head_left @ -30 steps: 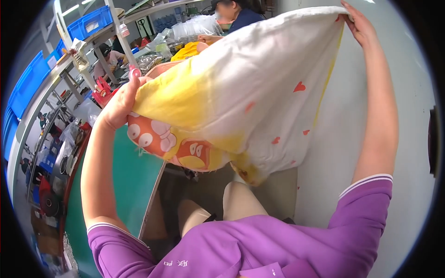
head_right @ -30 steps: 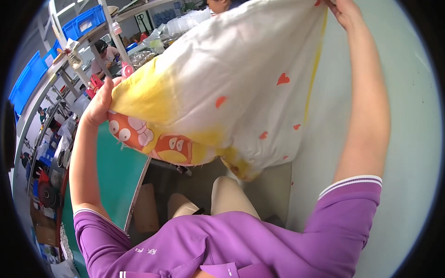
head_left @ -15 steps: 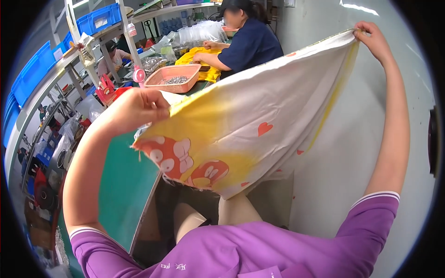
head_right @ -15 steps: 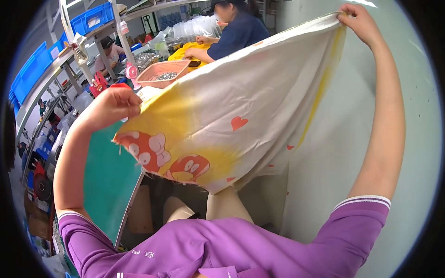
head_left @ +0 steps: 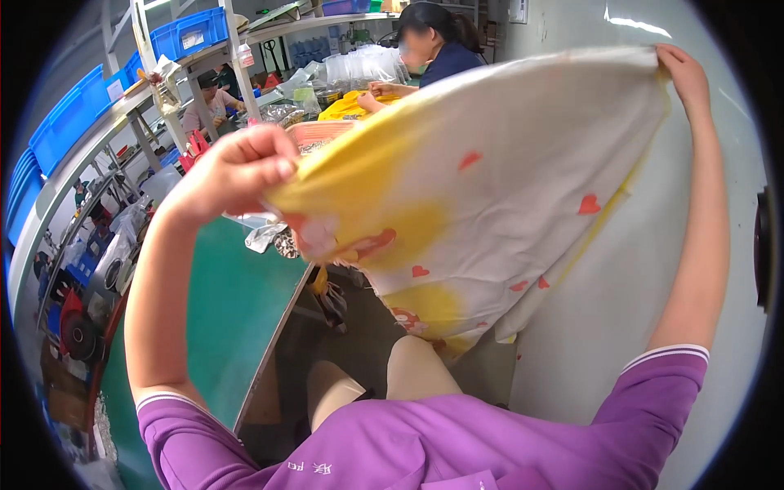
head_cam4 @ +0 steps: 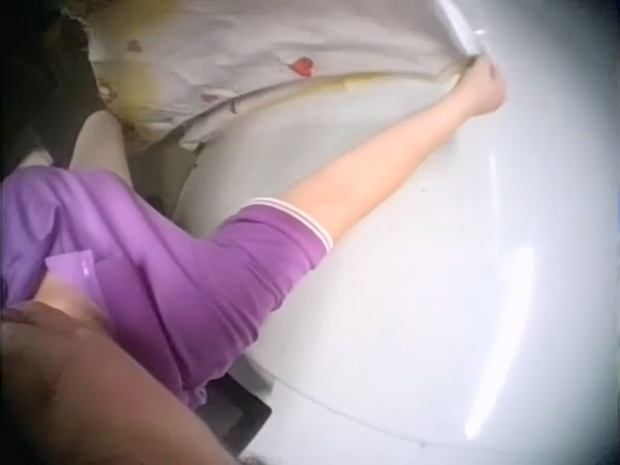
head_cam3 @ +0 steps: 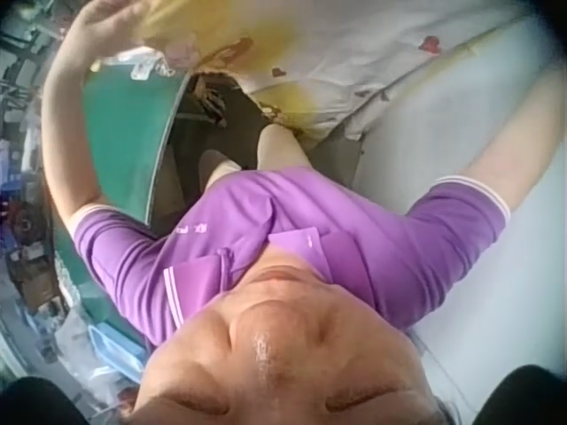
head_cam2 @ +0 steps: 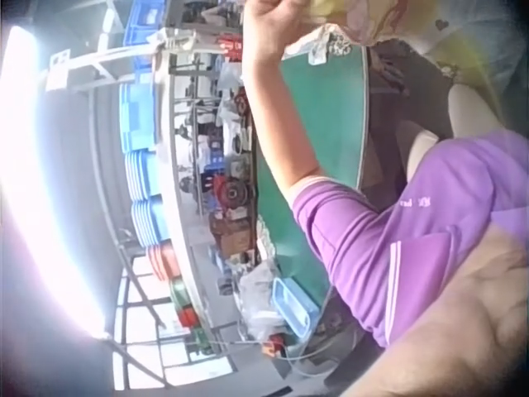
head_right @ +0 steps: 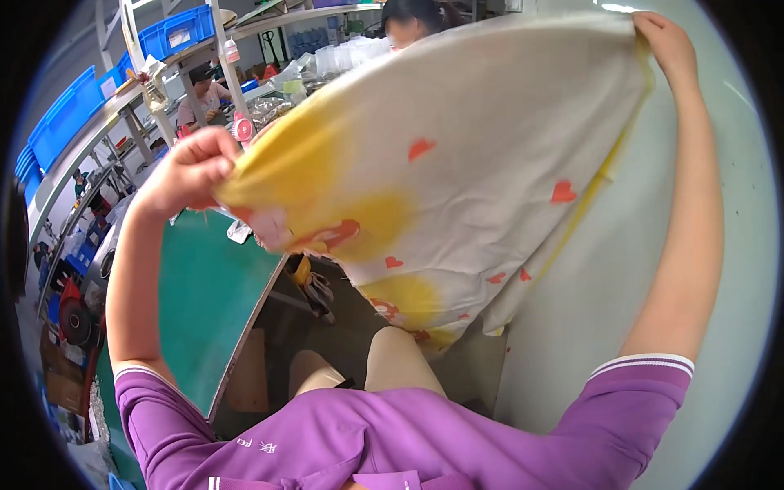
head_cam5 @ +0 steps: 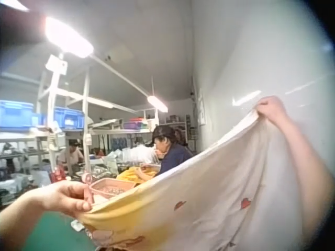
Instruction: Cleaning a workbench, spreading a protective cloth, then counting and organizing metal rods before recording details on a note.
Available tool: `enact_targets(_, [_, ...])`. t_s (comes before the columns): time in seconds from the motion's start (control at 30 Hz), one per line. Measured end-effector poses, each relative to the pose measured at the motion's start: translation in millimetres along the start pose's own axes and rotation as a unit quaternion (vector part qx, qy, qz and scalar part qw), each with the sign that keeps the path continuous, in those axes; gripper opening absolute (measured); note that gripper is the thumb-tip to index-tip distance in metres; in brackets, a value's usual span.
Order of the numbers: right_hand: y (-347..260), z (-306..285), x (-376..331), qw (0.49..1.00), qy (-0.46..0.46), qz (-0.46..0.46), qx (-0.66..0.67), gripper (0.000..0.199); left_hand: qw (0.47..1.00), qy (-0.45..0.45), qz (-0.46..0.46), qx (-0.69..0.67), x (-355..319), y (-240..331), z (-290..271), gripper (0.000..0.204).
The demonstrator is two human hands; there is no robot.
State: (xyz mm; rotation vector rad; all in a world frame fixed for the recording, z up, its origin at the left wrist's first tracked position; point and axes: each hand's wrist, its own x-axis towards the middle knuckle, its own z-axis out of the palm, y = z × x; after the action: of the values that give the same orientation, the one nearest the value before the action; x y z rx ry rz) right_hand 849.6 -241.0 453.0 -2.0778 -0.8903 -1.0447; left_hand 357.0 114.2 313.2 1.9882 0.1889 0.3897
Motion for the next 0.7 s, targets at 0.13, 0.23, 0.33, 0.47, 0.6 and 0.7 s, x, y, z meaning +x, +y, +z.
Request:
enact_targets(0.13, [-36.1,1.3,-1.8,0.996,0.030,0.003,-0.078,0.038,0.894,0.035,0.046,0.445,17.2,-3.0,26.4,0.008])
enact_targets(0.23, [-49.3,3.4,-4.2,0.990,0.112,0.021,-0.083,0.043,0.886,0.109,0.140,0.428,22.0,-9.8,18.1,0.009])
enact_targets(0.33, [-22.1,3.0,9.3,0.996,0.088,-0.023,-0.014,0.044,0.953,0.205,0.101,0.197,25.8,-2.3,8.8,0.011])
enact_targets(0.47, [-22.3,0.1,4.4,0.992,0.087,-0.008,-0.093,0.044,0.907,0.078,-0.184,0.372,41.7,0.4,62.1,0.017])
enact_targets(0.6, [-36.5,-14.0,-1.1,0.961,0.261,0.029,-0.085,0.041,0.811,0.291,0.225,0.454,35.5,-16.2,28.3,0.012])
enact_targets(0.7, [24.8,-20.4,23.4,0.965,0.207,-0.128,-0.094,0.038,0.824,0.313,0.300,0.365,36.7,4.7,1.4,0.016])
